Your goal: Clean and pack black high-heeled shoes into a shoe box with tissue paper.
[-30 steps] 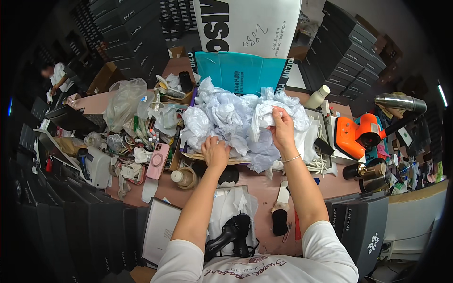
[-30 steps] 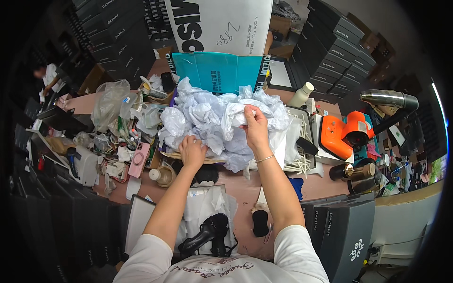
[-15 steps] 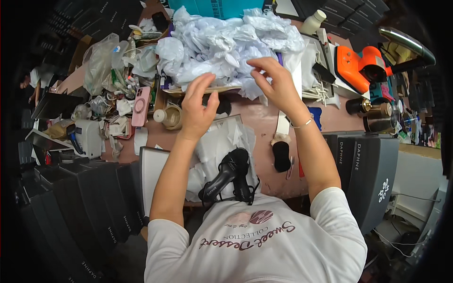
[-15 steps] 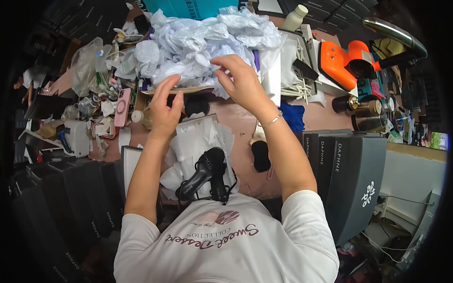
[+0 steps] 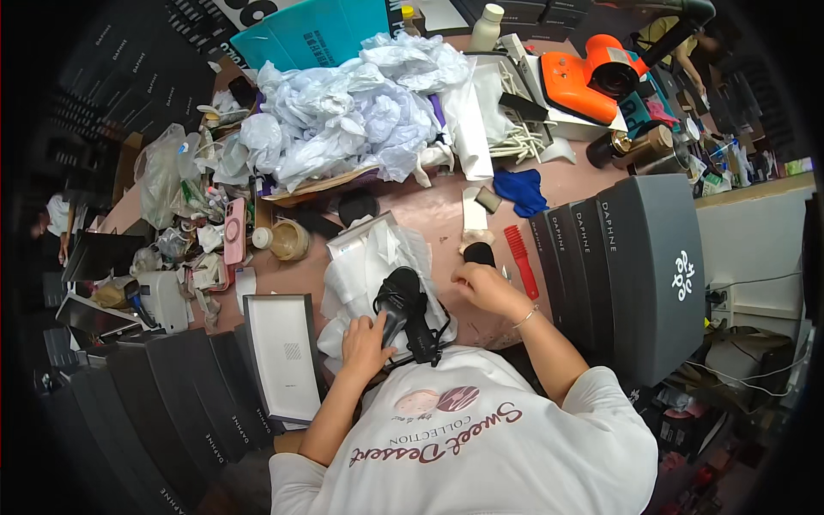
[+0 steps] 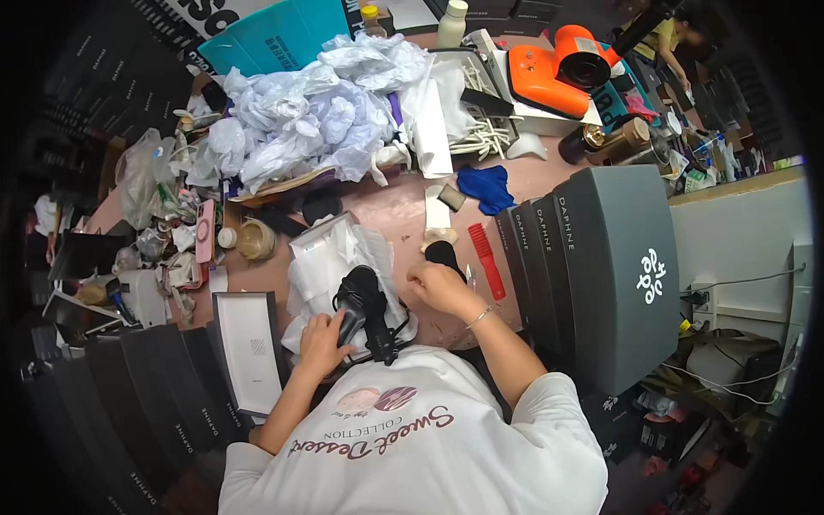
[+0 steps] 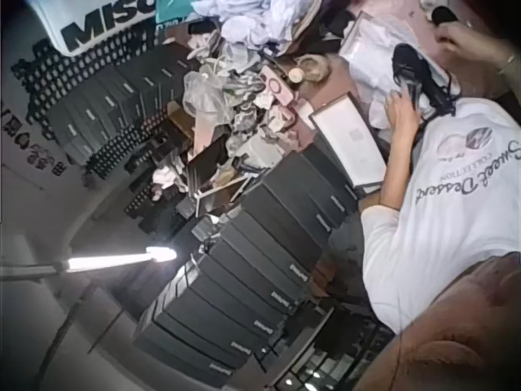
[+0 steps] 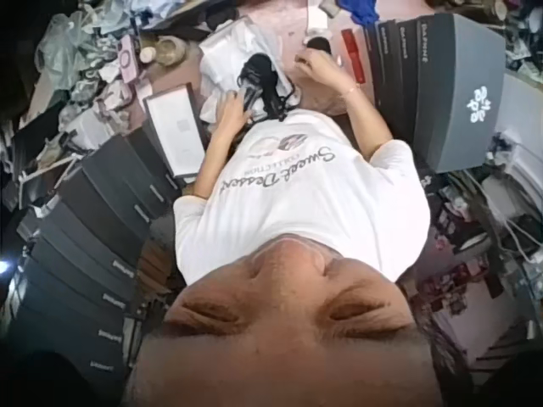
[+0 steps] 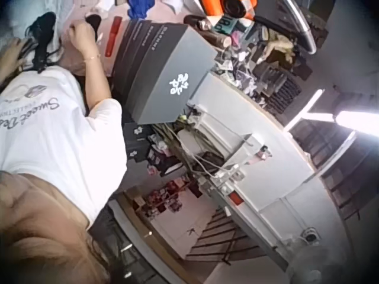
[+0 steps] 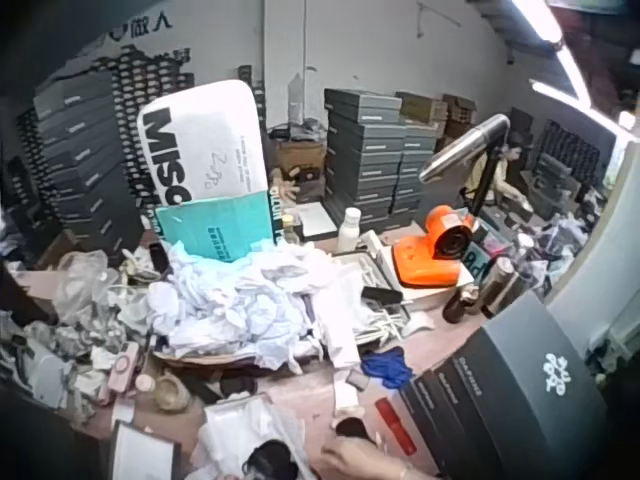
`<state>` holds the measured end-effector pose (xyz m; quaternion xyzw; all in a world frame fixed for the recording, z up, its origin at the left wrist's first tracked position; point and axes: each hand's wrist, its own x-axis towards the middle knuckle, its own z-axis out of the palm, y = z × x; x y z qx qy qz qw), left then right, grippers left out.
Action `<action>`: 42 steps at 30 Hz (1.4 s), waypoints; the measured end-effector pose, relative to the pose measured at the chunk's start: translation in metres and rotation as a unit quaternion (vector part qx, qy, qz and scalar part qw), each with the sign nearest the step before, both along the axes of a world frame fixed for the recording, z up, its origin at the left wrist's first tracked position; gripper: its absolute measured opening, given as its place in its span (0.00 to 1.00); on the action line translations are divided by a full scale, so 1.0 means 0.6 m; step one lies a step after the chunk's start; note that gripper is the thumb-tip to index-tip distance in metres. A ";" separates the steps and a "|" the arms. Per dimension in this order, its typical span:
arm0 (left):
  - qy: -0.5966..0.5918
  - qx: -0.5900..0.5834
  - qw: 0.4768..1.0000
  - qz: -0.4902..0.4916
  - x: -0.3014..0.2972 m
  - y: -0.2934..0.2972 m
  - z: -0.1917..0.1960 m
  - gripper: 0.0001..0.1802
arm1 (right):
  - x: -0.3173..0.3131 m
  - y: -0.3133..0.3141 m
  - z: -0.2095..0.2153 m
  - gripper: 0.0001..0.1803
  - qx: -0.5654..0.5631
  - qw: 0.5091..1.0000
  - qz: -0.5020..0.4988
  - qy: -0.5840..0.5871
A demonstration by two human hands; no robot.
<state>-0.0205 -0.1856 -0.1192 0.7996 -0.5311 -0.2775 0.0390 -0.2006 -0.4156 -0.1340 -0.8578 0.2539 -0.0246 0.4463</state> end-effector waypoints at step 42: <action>0.119 -0.155 0.972 0.129 0.027 0.093 0.127 0.31 | 0.174 -0.312 0.062 0.14 0.094 0.917 -0.295 -0.251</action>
